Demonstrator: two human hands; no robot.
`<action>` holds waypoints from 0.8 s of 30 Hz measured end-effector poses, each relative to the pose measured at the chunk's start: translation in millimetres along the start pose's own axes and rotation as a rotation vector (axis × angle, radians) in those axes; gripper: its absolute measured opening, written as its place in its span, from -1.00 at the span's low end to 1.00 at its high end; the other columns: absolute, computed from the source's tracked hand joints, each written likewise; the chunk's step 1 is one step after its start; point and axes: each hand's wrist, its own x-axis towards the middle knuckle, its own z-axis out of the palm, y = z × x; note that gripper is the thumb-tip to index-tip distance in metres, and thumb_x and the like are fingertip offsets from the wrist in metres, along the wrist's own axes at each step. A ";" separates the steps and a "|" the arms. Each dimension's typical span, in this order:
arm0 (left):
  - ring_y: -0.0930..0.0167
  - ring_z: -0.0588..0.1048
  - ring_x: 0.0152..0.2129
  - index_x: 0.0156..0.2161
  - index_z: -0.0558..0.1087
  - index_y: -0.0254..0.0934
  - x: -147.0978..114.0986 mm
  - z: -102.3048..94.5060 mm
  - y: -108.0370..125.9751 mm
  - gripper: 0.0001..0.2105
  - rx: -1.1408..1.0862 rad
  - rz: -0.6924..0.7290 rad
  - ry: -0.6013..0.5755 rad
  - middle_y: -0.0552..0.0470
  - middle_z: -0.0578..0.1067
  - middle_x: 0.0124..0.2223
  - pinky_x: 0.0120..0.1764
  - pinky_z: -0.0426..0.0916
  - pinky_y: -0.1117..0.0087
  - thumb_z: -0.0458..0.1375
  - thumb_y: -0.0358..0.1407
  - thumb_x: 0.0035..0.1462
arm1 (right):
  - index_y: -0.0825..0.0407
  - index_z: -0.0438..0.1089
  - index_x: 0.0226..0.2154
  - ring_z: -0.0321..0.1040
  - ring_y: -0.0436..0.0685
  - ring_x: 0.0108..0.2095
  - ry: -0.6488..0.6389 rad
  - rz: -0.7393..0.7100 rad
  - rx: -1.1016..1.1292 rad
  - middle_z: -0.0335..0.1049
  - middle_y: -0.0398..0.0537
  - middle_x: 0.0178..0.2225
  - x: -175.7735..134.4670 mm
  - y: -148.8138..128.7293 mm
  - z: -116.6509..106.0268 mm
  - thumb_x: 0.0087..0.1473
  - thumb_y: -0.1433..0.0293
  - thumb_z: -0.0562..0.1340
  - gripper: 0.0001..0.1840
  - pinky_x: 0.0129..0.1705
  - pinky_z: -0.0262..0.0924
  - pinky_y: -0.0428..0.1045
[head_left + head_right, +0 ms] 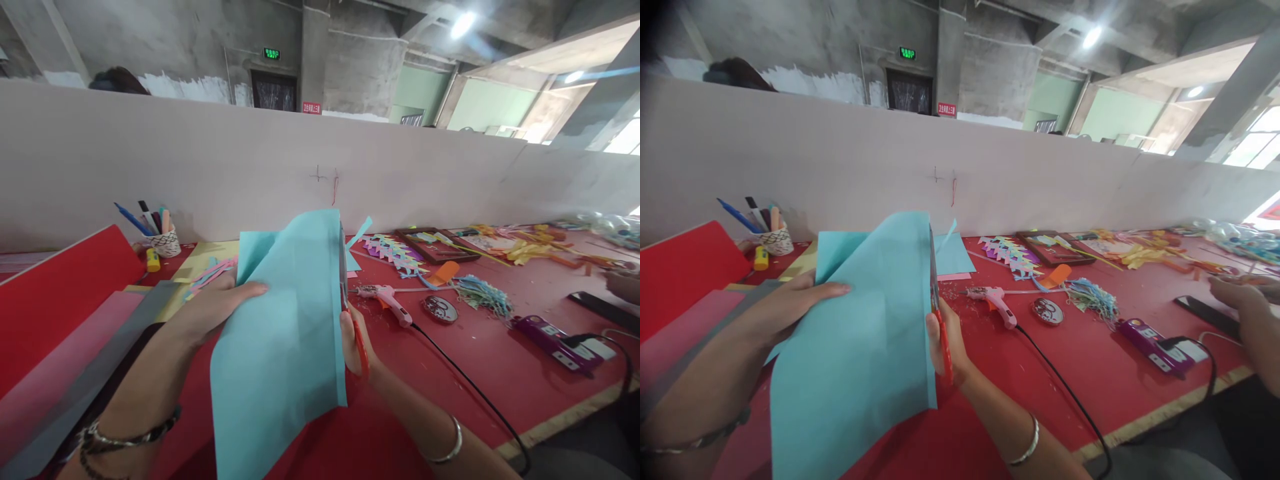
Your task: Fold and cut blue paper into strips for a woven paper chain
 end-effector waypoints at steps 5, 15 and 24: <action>0.28 0.47 -0.35 -0.41 0.32 -0.24 4.2 -1.2 -3.0 -0.63 0.015 0.014 -0.014 0.05 0.46 -0.36 -0.44 0.39 0.37 0.23 -0.10 -0.38 | 0.05 0.30 -0.33 0.17 0.03 -0.52 -0.012 -0.028 0.025 0.27 -0.07 -0.48 0.5 -5.4 -0.2 0.04 -0.09 -0.12 -0.40 -0.50 0.12 -0.07; 0.29 0.46 -0.36 -0.45 0.32 -0.23 2.5 -1.6 -3.0 -0.65 0.075 0.026 0.005 0.06 0.45 -0.39 -0.46 0.38 0.37 0.22 -0.07 -0.37 | 0.06 0.30 -0.34 0.08 -0.02 -0.57 0.007 -0.014 0.064 0.22 -0.13 -0.52 -0.6 -8.7 1.3 0.05 -0.07 -0.09 -0.43 -0.56 0.06 -0.11; 0.29 0.47 -0.38 -0.45 0.37 -0.22 4.6 -2.8 -4.3 -0.69 0.048 0.067 -0.026 0.05 0.48 -0.39 -0.46 0.39 0.38 0.22 -0.11 -0.36 | 0.06 0.25 -0.42 0.02 -0.04 -0.58 0.006 -0.008 0.065 0.15 -0.16 -0.56 0.0 -12.3 2.1 0.03 -0.10 -0.10 -0.42 -0.56 0.03 -0.11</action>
